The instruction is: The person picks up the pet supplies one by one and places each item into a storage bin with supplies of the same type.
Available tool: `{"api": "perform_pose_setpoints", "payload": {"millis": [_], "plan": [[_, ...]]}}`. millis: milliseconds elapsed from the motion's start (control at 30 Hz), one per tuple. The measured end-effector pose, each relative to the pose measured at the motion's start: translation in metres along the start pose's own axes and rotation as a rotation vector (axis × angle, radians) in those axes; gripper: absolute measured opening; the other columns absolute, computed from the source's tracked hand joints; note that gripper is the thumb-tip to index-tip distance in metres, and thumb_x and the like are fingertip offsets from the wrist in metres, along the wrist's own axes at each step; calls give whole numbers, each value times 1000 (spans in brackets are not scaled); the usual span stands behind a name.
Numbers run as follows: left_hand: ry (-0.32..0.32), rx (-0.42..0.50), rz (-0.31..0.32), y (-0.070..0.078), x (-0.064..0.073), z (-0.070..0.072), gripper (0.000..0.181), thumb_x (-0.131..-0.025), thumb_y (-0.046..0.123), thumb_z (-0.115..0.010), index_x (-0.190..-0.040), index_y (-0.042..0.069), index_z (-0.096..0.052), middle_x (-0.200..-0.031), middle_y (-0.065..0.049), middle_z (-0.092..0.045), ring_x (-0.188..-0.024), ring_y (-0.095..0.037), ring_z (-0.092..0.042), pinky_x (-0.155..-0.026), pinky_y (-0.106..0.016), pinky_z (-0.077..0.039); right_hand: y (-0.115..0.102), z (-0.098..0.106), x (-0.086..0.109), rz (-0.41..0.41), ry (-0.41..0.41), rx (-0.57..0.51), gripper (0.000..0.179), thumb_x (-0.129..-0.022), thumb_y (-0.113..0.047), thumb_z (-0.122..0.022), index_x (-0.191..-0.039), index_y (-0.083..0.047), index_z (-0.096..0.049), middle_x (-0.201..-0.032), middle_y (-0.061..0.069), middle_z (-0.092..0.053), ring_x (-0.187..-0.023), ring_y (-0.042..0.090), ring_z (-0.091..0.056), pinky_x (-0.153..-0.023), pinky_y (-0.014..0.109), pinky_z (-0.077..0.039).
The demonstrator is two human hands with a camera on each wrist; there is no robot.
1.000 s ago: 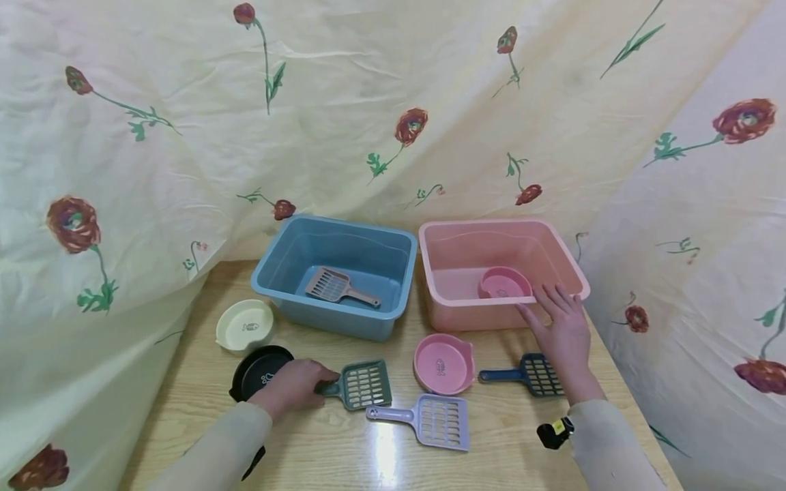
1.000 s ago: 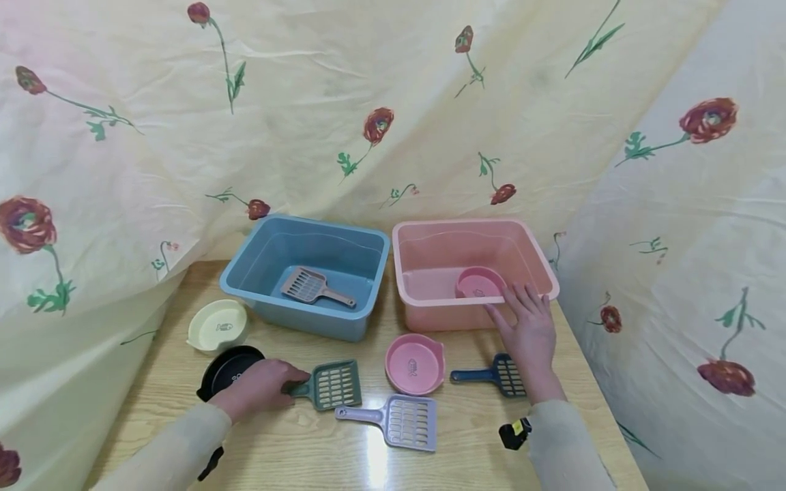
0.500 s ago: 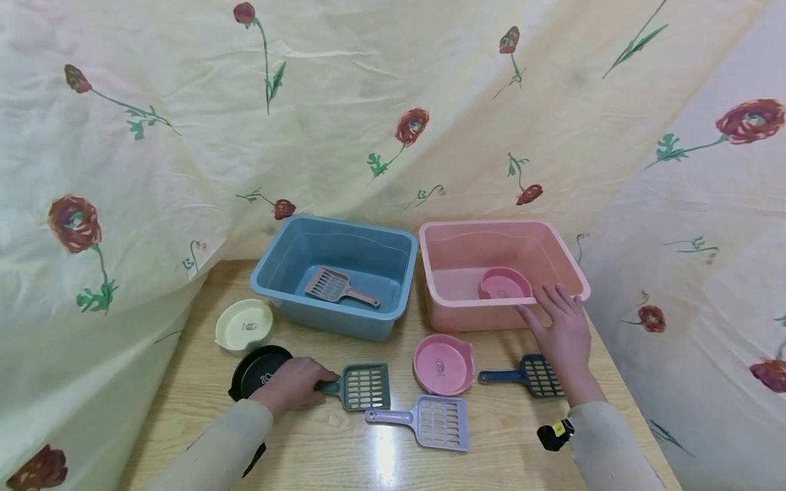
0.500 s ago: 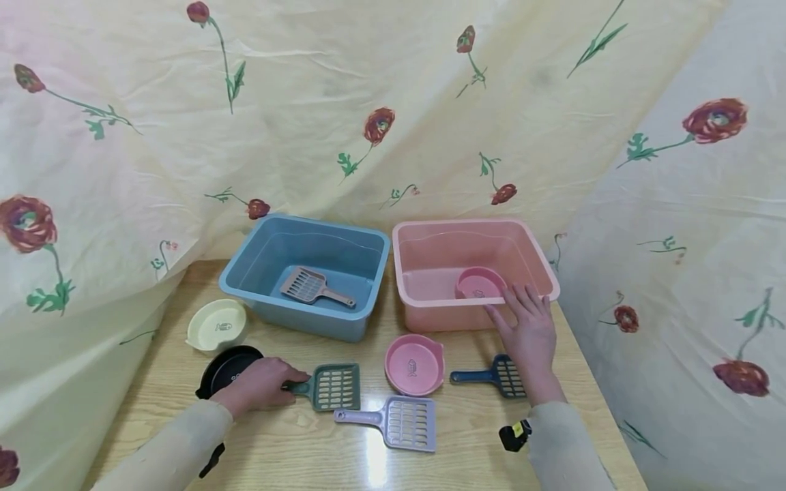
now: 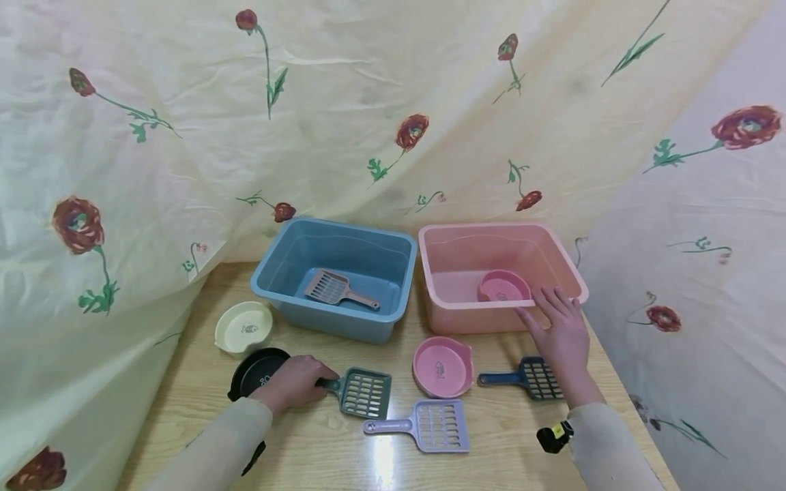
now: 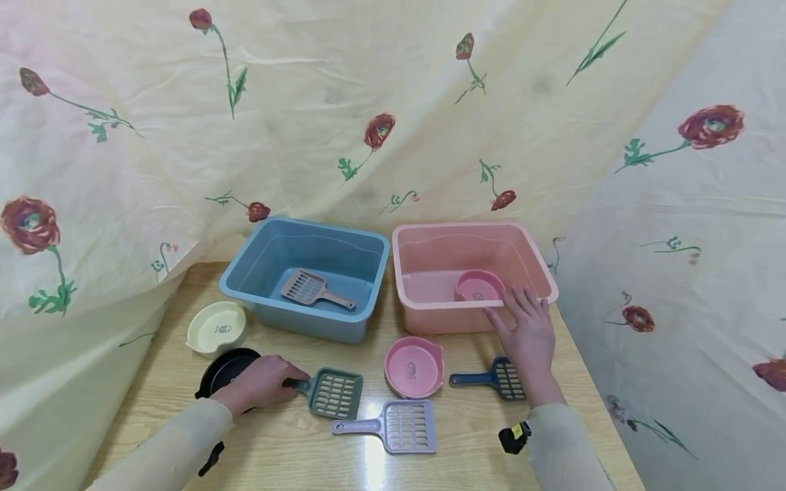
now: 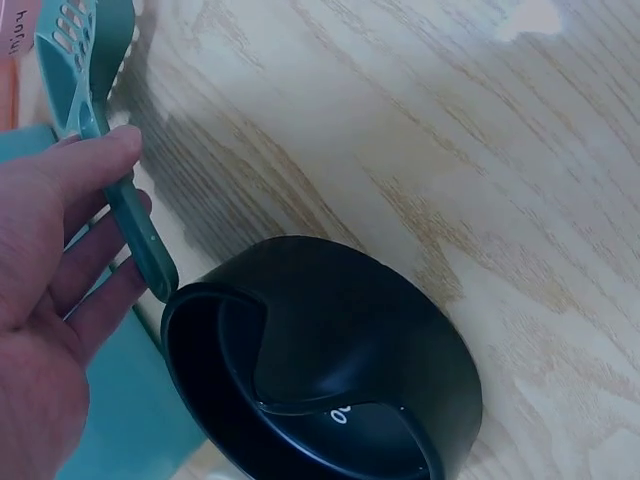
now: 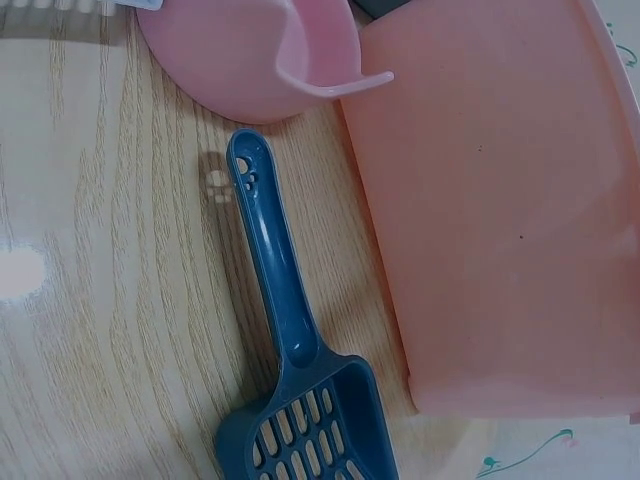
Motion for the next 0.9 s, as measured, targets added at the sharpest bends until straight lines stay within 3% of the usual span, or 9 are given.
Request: {"api": "perform_pose_setpoints", "payload": {"millis": [200,367,700,900], "plan": [[9,14,7,3,4,14,31,-89,8,-87,-118,15,-83,-112,2,-82,-101,-18,-76,-86,-41,-63,-1,-1,-2,6,2,0,61,-94,-34,-84,-144,-3,-66,-148,24,-61,-147,46,-48,-131,55,-21],[26,17,14,4,8,36,34,-91,8,-85,-124,12,-81,-116,-1,-81,-105,-20,-77,-89,-42,-64,-3,1,-3,11,14,-3,61,-92,-31,-85,-142,-2,-67,-146,25,-62,-145,47,-49,-131,56,-21],[187,-59,-192,33,17,108,41,-84,5,-90,-123,13,-81,-115,-1,-81,-102,-18,-78,-83,-37,-65,-4,4,0,-11,-6,4,62,-91,-29,-86,-144,-3,-65,-149,24,-60,-147,46,-47,-132,54,-20],[315,-43,-238,48,21,155,46,-81,3,-92,-124,15,-81,-121,-3,-80,-110,-24,-76,-88,-45,-65,-2,2,1,-8,-6,-2,62,-92,-31,-85,-144,-3,-65,-149,24,-59,-147,47,-48,-132,55,-20]]}}
Point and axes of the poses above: each hand's wrist, its own x-axis away from the middle knuckle, its own z-axis out of the back of the hand, y = z × x, the point moved 9 cm from there along -x, towards the middle knuckle
